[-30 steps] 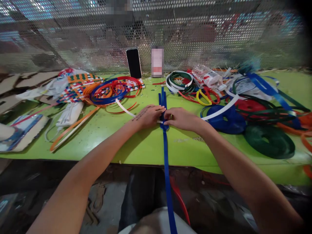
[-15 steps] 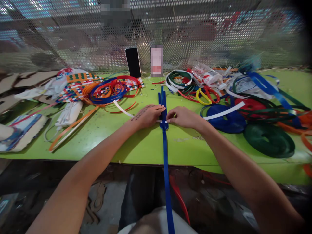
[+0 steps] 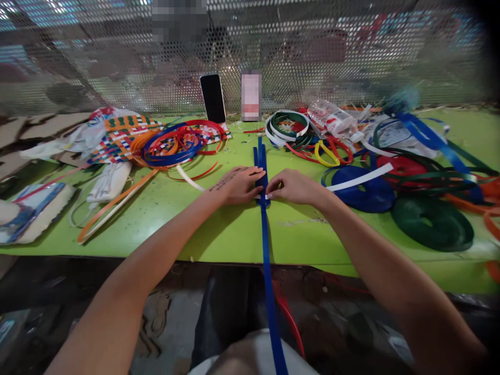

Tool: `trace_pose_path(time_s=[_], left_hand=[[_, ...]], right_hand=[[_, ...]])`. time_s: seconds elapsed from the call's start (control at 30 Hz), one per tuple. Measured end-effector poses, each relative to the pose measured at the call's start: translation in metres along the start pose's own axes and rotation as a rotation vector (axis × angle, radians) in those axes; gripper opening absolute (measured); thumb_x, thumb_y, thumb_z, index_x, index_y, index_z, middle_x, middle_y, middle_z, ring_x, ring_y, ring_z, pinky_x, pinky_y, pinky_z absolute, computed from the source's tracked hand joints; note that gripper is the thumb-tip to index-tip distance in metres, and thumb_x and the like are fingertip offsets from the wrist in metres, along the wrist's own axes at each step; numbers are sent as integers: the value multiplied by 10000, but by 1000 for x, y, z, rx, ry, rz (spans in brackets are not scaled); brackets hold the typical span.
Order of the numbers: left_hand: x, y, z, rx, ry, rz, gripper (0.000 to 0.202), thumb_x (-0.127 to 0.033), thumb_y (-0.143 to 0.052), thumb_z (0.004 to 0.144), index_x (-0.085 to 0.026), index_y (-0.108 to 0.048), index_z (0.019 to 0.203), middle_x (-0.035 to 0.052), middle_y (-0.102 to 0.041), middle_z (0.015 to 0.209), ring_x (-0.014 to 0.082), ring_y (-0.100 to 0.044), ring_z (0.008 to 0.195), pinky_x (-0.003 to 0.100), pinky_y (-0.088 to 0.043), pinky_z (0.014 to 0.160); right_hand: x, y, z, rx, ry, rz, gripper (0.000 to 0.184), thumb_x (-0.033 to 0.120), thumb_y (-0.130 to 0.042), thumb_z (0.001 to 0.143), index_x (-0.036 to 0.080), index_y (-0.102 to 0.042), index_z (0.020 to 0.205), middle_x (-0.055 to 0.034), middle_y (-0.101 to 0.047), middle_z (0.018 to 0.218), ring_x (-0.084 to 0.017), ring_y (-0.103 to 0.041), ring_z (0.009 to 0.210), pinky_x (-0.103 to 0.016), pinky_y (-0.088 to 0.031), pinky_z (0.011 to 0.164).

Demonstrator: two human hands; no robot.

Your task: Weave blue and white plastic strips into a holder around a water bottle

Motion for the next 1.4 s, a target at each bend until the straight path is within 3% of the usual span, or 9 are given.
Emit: trace_pose_path(time_s=[0.43,0.63,0.9,1.13,1.4], left_hand=[[-1,2,-2,74,9,-7,722,-505,-529,1069,-133,-475,1686,197,-479,1736,377,-481,1587,573,-343,1317],[0,0,-3,51,11,-5,750,-526,-537,1041,-152,-473,1688,205,-480,1732,395,-497,1570,605,-323,1315],[-1,-2,-6,59,-3,5,755,-600,-415,1118,-123,-448,1702,217,-458,1745,370,-447,1616,563,-281,1339],[2,-5,-6,16,-16,-3,901,-809,-392,1078,-169,-440,1711,215,-462,1743,386,-470,1593,567,-291,1325],[4,-7,-8,-15,-41,-1,906,-793,-438,1073,-138,-459,1699,223,-469,1736,396,-477,1585,579,-284,1332]], right_hand=[[-2,-2,0,41,-6,35,90,235,-794,840,235,-878,872,-15,-836,838,-184,-709,750,-293,-465,673],[-1,-3,-1,66,-17,72,77,232,-799,832,236,-873,851,-15,-844,845,-190,-719,762,-297,-479,687],[-3,-4,-1,105,-5,121,71,227,-802,816,237,-870,832,-10,-846,840,-193,-720,765,-299,-495,711],[-3,-4,-4,86,-26,84,46,260,-815,826,229,-848,836,-14,-822,818,-188,-706,751,-301,-480,688],[7,-2,-7,52,-54,-38,116,320,-811,910,218,-811,854,-20,-787,821,-180,-671,747,-316,-424,662]])
Point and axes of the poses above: each hand's wrist, its own z-axis towards the middle knuckle, its own y-axis out of the back of the hand, x = y × z, the point moved 6 cm from there along z, towards the middle knuckle
